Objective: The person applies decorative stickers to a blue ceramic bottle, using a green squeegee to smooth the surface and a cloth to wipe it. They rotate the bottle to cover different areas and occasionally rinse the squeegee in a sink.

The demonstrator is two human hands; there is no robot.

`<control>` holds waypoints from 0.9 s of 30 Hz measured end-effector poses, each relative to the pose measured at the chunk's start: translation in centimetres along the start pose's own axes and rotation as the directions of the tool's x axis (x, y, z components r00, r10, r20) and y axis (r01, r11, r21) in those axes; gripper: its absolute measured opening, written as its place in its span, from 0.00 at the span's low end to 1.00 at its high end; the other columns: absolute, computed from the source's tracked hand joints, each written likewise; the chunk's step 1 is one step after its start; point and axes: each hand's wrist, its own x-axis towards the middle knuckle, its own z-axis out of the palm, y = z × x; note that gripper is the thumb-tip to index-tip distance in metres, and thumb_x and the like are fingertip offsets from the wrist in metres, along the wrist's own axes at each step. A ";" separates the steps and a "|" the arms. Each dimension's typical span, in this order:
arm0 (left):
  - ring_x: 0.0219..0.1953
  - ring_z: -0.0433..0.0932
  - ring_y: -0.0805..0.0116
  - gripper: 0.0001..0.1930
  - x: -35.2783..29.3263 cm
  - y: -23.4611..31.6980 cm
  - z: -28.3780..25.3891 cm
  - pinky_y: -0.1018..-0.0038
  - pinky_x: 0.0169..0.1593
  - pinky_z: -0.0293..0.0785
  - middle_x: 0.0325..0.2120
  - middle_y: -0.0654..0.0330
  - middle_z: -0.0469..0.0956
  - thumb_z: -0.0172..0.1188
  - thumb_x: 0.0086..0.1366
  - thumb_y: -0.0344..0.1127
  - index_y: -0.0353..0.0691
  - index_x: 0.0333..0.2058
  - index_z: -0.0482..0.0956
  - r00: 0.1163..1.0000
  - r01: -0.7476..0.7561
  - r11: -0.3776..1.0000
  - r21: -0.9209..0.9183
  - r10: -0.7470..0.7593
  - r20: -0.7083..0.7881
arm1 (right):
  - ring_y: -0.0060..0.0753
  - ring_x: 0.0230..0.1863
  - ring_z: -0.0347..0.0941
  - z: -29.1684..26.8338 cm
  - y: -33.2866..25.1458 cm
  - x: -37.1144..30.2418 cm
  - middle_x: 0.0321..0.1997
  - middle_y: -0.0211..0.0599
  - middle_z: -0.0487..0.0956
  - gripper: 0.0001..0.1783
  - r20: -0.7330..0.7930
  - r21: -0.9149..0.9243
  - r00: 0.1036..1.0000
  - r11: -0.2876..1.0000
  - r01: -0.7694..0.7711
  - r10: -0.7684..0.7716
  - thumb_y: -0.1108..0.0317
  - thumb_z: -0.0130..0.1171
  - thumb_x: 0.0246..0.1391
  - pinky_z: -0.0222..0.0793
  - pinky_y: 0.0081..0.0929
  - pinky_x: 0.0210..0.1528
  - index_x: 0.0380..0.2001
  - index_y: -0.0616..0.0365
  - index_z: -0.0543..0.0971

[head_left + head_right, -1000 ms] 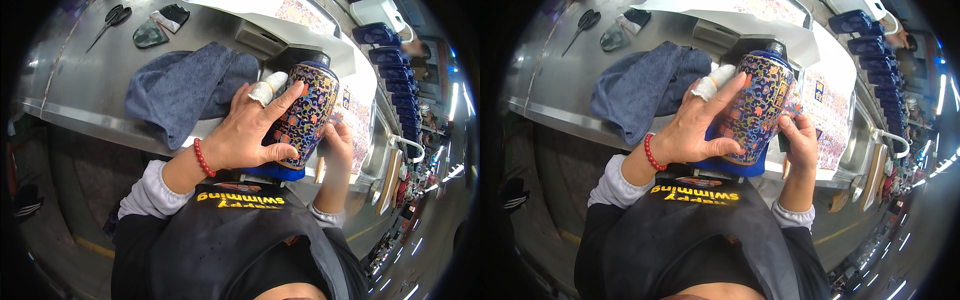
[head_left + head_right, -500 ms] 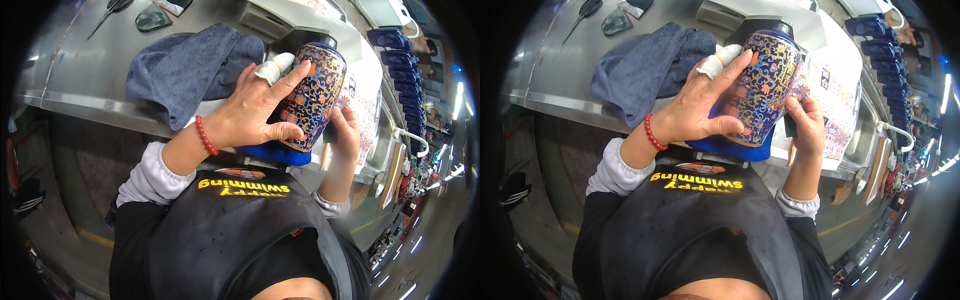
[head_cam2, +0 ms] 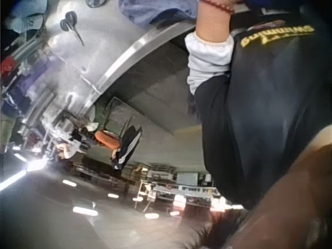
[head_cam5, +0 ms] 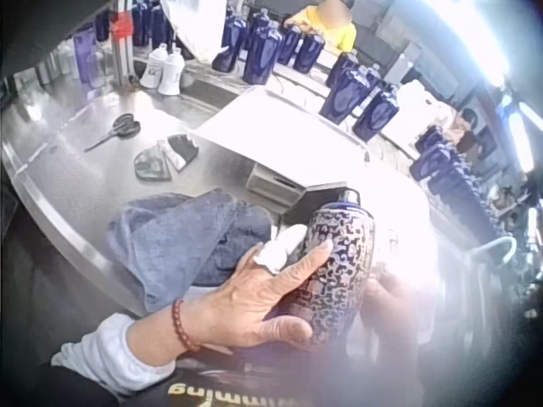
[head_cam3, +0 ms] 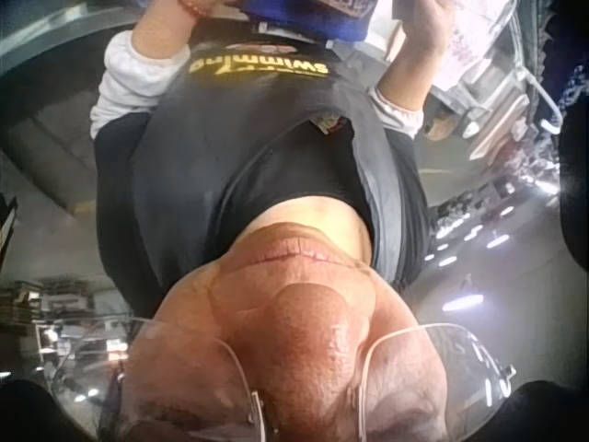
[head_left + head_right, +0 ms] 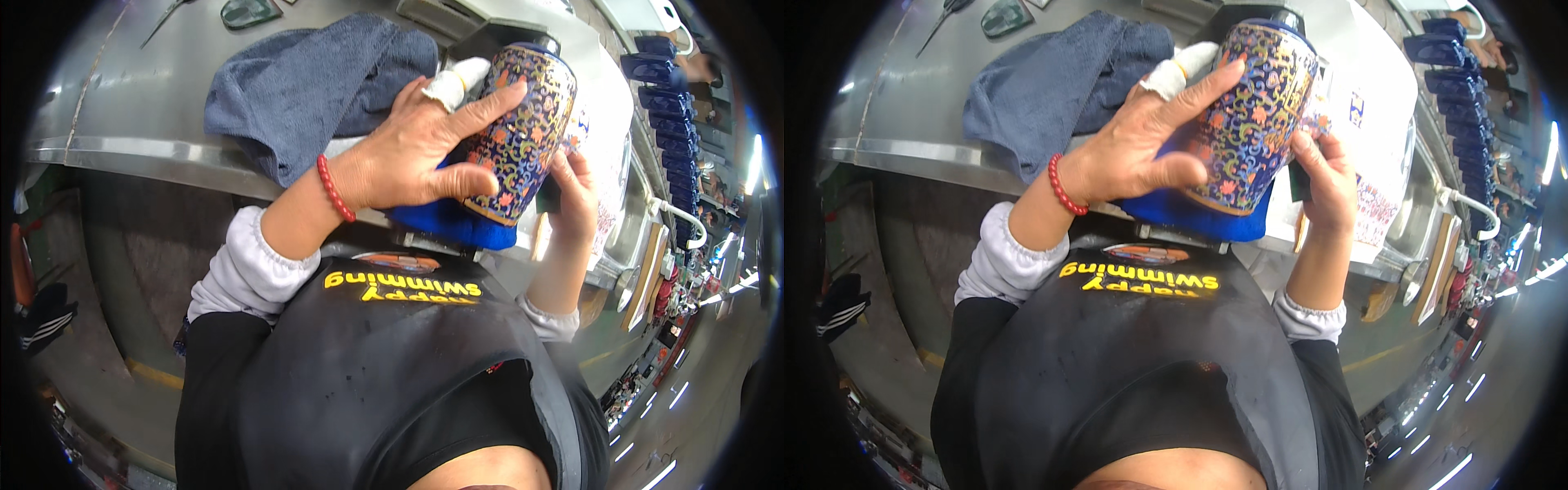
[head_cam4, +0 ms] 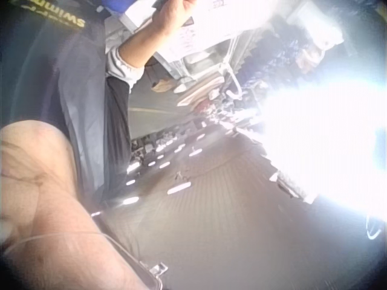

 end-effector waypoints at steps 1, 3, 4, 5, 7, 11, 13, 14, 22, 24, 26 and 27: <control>0.70 0.59 0.35 0.46 0.0 -0.2 0.1 0.51 0.72 0.52 0.68 0.35 0.59 0.56 0.65 0.70 0.47 0.73 0.61 0.999 -0.034 0.998 0.052 0.034 0.001 | 0.28 0.48 0.81 0.0 0.0 0.0 0.48 0.39 0.84 0.17 0.032 -0.001 0.999 1.000 0.001 -0.001 0.70 0.65 0.63 0.75 0.26 0.53 0.53 0.63 0.78; 0.71 0.57 0.36 0.47 -0.2 -0.4 0.2 0.51 0.73 0.50 0.70 0.37 0.57 0.58 0.64 0.70 0.50 0.73 0.60 0.999 -0.054 0.997 0.048 0.054 0.000 | 0.27 0.47 0.81 -0.1 0.1 0.1 0.47 0.38 0.85 0.15 0.040 0.000 0.999 1.000 0.029 -0.029 0.71 0.65 0.63 0.76 0.25 0.52 0.51 0.63 0.79; 0.71 0.57 0.36 0.47 -0.3 -0.4 0.3 0.51 0.73 0.50 0.70 0.37 0.57 0.59 0.63 0.70 0.50 0.74 0.59 0.998 -0.055 0.996 0.074 0.055 0.004 | 0.27 0.47 0.81 -0.1 0.1 0.1 0.47 0.38 0.85 0.15 0.030 -0.003 0.999 1.000 0.024 -0.024 0.71 0.65 0.63 0.76 0.25 0.52 0.51 0.63 0.80; 0.71 0.56 0.36 0.48 -0.4 -0.4 0.3 0.51 0.73 0.50 0.70 0.38 0.56 0.60 0.62 0.70 0.51 0.74 0.59 0.999 -0.051 0.995 0.080 0.051 0.005 | 0.26 0.47 0.81 -0.1 0.1 0.1 0.47 0.38 0.85 0.15 0.022 -0.006 1.000 1.000 0.020 -0.020 0.71 0.65 0.63 0.76 0.25 0.52 0.51 0.63 0.80; 0.71 0.56 0.36 0.50 -0.4 -0.3 0.3 0.51 0.73 0.50 0.71 0.38 0.56 0.65 0.59 0.69 0.52 0.74 0.58 0.999 -0.045 0.993 0.105 0.044 0.010 | 0.26 0.47 0.81 -0.1 0.2 0.2 0.46 0.38 0.85 0.14 0.002 -0.002 1.000 1.000 0.024 -0.024 0.72 0.65 0.62 0.76 0.24 0.52 0.50 0.63 0.80; 0.71 0.56 0.36 0.50 -0.2 -0.4 0.2 0.51 0.73 0.51 0.70 0.38 0.56 0.65 0.59 0.67 0.52 0.74 0.58 0.998 -0.068 0.996 0.059 0.068 0.013 | 0.27 0.46 0.82 -0.2 0.3 0.2 0.46 0.38 0.85 0.14 -0.025 -0.002 1.000 1.000 0.007 -0.007 0.71 0.66 0.62 0.76 0.25 0.51 0.50 0.63 0.80; 0.71 0.56 0.36 0.50 -0.1 -0.4 0.2 0.50 0.73 0.51 0.70 0.38 0.56 0.66 0.59 0.67 0.52 0.74 0.58 0.997 -0.081 0.996 0.037 0.080 0.011 | 0.27 0.46 0.82 -0.2 0.4 0.2 0.46 0.39 0.85 0.15 -0.036 0.004 0.999 1.000 0.012 -0.012 0.71 0.66 0.62 0.76 0.25 0.51 0.50 0.63 0.80; 0.71 0.56 0.36 0.50 -0.1 -0.5 0.3 0.50 0.73 0.51 0.70 0.38 0.56 0.66 0.59 0.67 0.52 0.74 0.58 0.997 -0.082 0.996 0.044 0.081 0.011 | 0.27 0.46 0.82 -0.2 0.4 0.2 0.46 0.39 0.85 0.15 -0.029 0.004 1.000 1.000 0.008 -0.008 0.71 0.66 0.62 0.76 0.25 0.51 0.50 0.63 0.80; 0.70 0.58 0.36 0.51 -0.3 -0.4 0.4 0.51 0.72 0.54 0.70 0.37 0.56 0.66 0.59 0.68 0.50 0.74 0.57 0.998 -0.063 0.994 0.086 0.062 0.024 | 0.26 0.46 0.81 -0.2 0.4 0.1 0.46 0.37 0.85 0.14 -0.014 -0.011 0.999 0.999 0.032 -0.032 0.70 0.67 0.62 0.75 0.24 0.51 0.49 0.62 0.80; 0.70 0.59 0.37 0.51 -0.3 -0.2 0.2 0.52 0.72 0.54 0.69 0.38 0.59 0.64 0.61 0.67 0.46 0.74 0.56 0.998 -0.058 0.992 0.115 0.054 0.035 | 0.24 0.45 0.80 -0.1 0.4 0.1 0.45 0.36 0.85 0.14 0.004 -0.036 1.000 0.999 0.019 -0.019 0.69 0.66 0.62 0.75 0.23 0.51 0.49 0.61 0.80; 0.70 0.61 0.39 0.50 -0.3 0.1 -0.1 0.52 0.71 0.55 0.67 0.40 0.63 0.62 0.63 0.67 0.43 0.74 0.56 0.998 -0.033 0.991 0.129 0.026 0.056 | 0.21 0.44 0.79 0.0 0.3 0.1 0.44 0.32 0.85 0.13 0.029 -0.017 0.999 0.999 0.033 -0.033 0.69 0.66 0.63 0.73 0.22 0.49 0.48 0.60 0.81; 0.69 0.61 0.39 0.49 0.0 0.3 -0.2 0.53 0.71 0.56 0.67 0.41 0.65 0.61 0.64 0.67 0.42 0.73 0.57 0.998 -0.014 0.990 0.137 0.004 0.068 | 0.21 0.44 0.79 0.1 0.3 0.1 0.44 0.32 0.84 0.13 0.018 -0.042 1.000 0.999 0.008 -0.007 0.68 0.66 0.62 0.73 0.21 0.49 0.48 0.60 0.81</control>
